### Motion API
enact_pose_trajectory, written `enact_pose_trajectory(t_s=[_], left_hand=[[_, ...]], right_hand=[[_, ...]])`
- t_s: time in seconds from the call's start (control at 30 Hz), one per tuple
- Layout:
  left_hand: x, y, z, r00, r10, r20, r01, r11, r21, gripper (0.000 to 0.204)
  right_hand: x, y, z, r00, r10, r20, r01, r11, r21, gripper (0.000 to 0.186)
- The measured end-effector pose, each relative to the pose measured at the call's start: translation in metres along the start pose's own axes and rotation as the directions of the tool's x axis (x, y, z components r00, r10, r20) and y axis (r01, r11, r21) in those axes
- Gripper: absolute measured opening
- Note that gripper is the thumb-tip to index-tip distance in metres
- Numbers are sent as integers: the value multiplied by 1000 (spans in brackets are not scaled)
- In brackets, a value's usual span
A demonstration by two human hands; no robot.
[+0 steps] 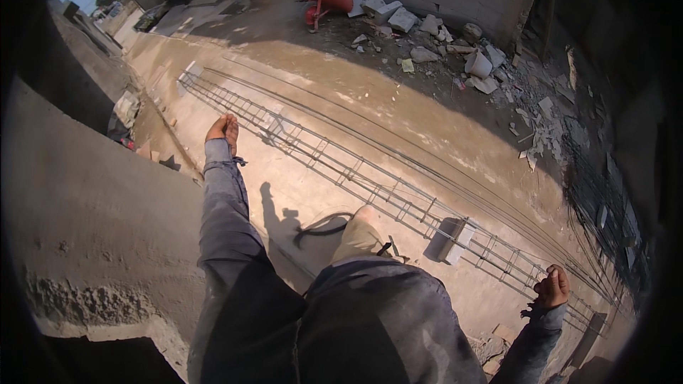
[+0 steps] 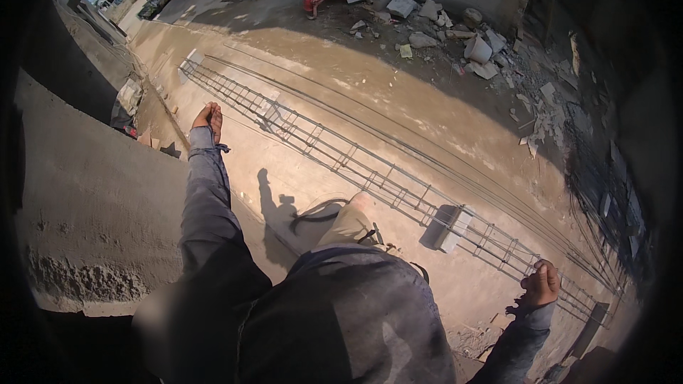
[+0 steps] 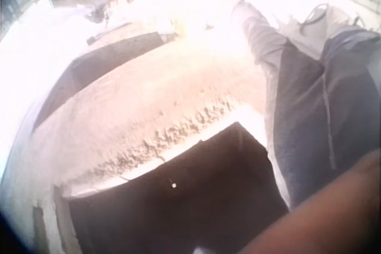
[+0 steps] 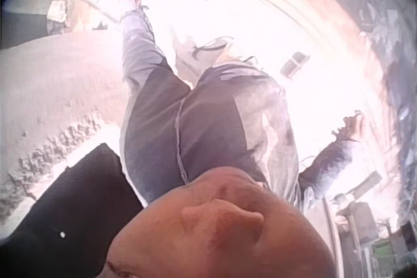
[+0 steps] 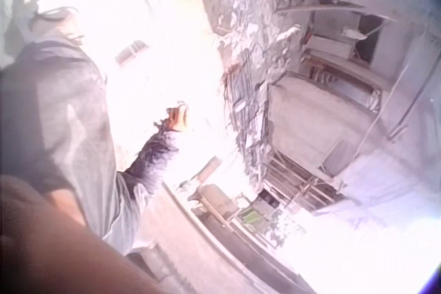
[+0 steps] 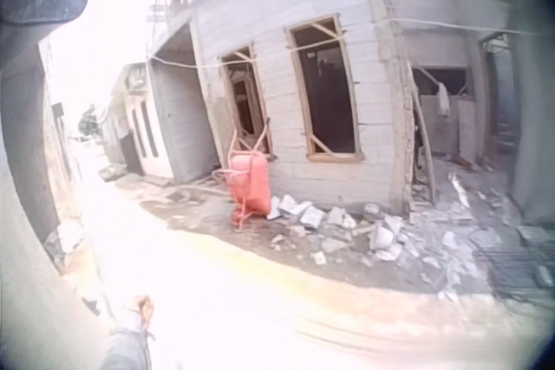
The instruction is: The person ties steel reinforcement bars together using wire and pliers. They wrap wire around the intersections of the rebar cage and twist it tightly using pliers to secure the structure.
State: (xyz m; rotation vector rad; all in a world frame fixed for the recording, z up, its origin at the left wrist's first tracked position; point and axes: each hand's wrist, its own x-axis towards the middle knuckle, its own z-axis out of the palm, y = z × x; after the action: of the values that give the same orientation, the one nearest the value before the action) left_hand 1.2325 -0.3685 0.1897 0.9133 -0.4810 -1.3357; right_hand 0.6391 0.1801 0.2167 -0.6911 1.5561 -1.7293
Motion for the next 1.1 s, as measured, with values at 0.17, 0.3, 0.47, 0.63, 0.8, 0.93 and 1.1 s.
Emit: enact_pose_trajectory(t_s=[0.17, 0.3, 0.47, 0.63, 0.8, 0.93, 1.1], left_hand=[[45, 8, 13, 852, -486, 196, 489, 872, 35, 16], [76, -3, 19, 901, -374, 221, 355, 927, 122, 15], [127, -31, 39, 920, -313, 234, 289, 948, 133, 14], [156, -38, 64, 903, -428, 34, 380, 834, 400, 22], [168, -31, 92, 955, -264, 132, 186, 884, 428, 20], [150, -56, 115, 988, -62, 142, -9, 891, 455, 17], [120, -84, 140, 991, 72, 115, -119, 868, 482, 19]], right_hand=[[-51, -22, -19, 709, -47, 704, -91, 983, 157, 15], [-69, -39, -15, 691, 609, 389, -263, 713, -650, 13], [-69, -52, 1, 986, -38, -163, -117, 540, -833, 14], [-124, -57, -12, 974, -11, 226, 23, 998, -51, 27], [-140, -43, -4, 741, 251, 623, -156, 967, -204, 19], [-135, -13, -4, 862, 493, 122, -120, 430, -895, 18], [-123, -10, 2, 889, -22, -458, -187, 894, -406, 20]])
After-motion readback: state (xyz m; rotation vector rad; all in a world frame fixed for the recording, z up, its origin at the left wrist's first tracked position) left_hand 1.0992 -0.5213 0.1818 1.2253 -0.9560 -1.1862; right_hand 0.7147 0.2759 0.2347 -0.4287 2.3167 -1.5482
